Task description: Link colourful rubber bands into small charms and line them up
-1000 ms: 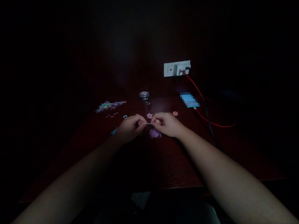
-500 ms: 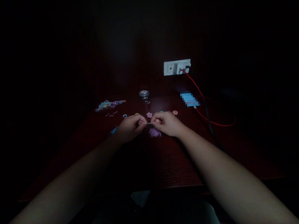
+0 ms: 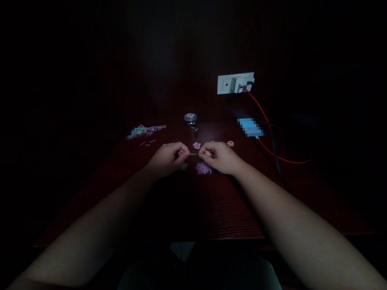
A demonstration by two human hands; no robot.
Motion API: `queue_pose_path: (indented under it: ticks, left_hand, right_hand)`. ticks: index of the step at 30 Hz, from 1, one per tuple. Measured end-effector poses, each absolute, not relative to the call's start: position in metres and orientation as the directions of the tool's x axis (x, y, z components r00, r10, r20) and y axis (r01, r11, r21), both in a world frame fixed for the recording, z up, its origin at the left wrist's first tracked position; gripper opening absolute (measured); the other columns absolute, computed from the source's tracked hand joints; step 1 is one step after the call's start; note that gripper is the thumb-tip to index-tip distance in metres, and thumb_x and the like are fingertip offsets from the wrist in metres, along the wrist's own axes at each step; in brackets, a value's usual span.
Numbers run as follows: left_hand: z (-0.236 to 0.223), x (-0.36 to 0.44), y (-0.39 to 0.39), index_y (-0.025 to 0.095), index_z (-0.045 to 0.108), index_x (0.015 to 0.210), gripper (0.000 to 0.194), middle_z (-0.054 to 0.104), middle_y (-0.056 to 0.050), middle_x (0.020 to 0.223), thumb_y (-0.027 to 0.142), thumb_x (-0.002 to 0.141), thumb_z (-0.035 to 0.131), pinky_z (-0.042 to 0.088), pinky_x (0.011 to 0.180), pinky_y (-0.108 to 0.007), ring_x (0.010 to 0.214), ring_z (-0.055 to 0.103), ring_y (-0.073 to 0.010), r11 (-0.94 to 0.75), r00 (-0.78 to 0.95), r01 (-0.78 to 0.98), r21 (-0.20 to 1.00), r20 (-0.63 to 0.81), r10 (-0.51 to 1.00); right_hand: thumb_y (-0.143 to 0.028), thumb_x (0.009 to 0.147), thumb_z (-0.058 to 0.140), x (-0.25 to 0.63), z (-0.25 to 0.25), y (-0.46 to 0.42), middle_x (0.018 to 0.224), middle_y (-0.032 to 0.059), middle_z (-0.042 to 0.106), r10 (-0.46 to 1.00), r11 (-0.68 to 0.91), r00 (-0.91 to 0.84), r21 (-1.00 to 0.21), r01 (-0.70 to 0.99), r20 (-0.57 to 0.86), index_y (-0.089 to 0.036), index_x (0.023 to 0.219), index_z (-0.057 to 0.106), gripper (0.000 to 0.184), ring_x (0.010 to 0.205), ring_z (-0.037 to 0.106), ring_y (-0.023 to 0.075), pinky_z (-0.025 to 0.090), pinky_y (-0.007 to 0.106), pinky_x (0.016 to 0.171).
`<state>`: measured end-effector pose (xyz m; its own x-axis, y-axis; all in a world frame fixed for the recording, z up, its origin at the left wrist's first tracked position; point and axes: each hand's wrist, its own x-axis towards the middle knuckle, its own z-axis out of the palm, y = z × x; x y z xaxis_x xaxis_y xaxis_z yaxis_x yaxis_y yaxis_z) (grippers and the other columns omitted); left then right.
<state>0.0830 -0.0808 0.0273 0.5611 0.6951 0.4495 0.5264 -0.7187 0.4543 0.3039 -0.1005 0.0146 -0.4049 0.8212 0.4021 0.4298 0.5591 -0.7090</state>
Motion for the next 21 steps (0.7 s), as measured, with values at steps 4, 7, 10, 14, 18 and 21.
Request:
queue_pose_path:
  ticks: [4,7,10,14,18,21]
  left_hand:
    - [0.0292,0.074,-0.0761,0.016,0.062,0.081,0.012,0.063,-0.001,0.075,0.022,0.083,0.052,0.04,0.063,-0.024,0.067,0.055,-0.0112,-0.709,0.595,0.545,0.447,0.39,0.703]
    - [0.0285,0.0708,-0.0741,0.016,0.062,0.081,0.012,0.064,-0.002,0.076,0.022,0.082,0.052,0.041,0.063,-0.023,0.067,0.056,-0.0111,-0.703,0.606,0.541,0.463,0.365,0.707]
    - [0.0272,0.0712,-0.0734,0.016,0.063,0.082,0.012,0.064,-0.001,0.076,0.022,0.082,0.052,0.041,0.062,-0.023,0.066,0.056,-0.011,-0.7,0.604,0.533,0.475,0.366,0.708]
    - [0.0255,0.0722,-0.0722,0.017,0.063,0.082,0.012,0.064,-0.001,0.075,0.023,0.082,0.053,0.042,0.062,-0.023,0.066,0.056,-0.0108,-0.707,0.606,0.531,0.466,0.374,0.702]
    - [0.0247,0.0727,-0.0733,0.017,0.063,0.082,0.011,0.064,-0.001,0.075,0.022,0.082,0.053,0.041,0.062,-0.022,0.066,0.056,-0.0105,-0.703,0.609,0.532,0.472,0.363,0.705]
    - [0.0255,0.0752,-0.0775,0.017,0.063,0.084,0.011,0.064,0.0,0.076,0.023,0.082,0.054,0.042,0.062,-0.022,0.066,0.057,-0.0103,-0.698,0.612,0.519,0.493,0.356,0.706]
  right_hand:
    - [-0.034,0.082,0.058,0.3059,0.0138,-0.099,0.054,-0.0052,0.04,0.838,0.529,-0.389,-0.744,0.408,0.383,-0.014,0.08,0.062,0.02,0.05,0.035,0.008,0.029,0.022,0.048]
    - [-0.034,0.082,0.058,0.3061,0.0135,-0.0986,0.055,-0.005,0.041,0.843,0.52,-0.387,-0.75,0.407,0.374,-0.014,0.08,0.061,0.021,0.05,0.035,0.0081,0.029,0.023,0.048]
    - [-0.033,0.082,0.059,0.3059,0.0131,-0.0982,0.055,-0.0051,0.04,0.843,0.521,-0.39,-0.746,0.415,0.371,-0.013,0.08,0.062,0.02,0.05,0.035,0.0079,0.03,0.023,0.049]
    - [-0.032,0.082,0.058,0.3068,0.0116,-0.0965,0.055,-0.0048,0.042,0.838,0.529,-0.401,-0.735,0.425,0.371,-0.013,0.08,0.062,0.02,0.051,0.036,0.008,0.03,0.022,0.049]
    - [-0.032,0.082,0.058,0.3065,0.0115,-0.0968,0.056,-0.0043,0.043,0.834,0.542,-0.393,-0.713,0.445,0.388,-0.013,0.08,0.063,0.02,0.052,0.037,0.0081,0.031,0.022,0.05]
    - [-0.032,0.081,0.059,0.3038,0.0137,-0.1002,0.057,-0.0043,0.045,0.835,0.536,-0.401,-0.717,0.445,0.376,-0.013,0.082,0.063,0.019,0.051,0.038,0.008,0.03,0.021,0.049]
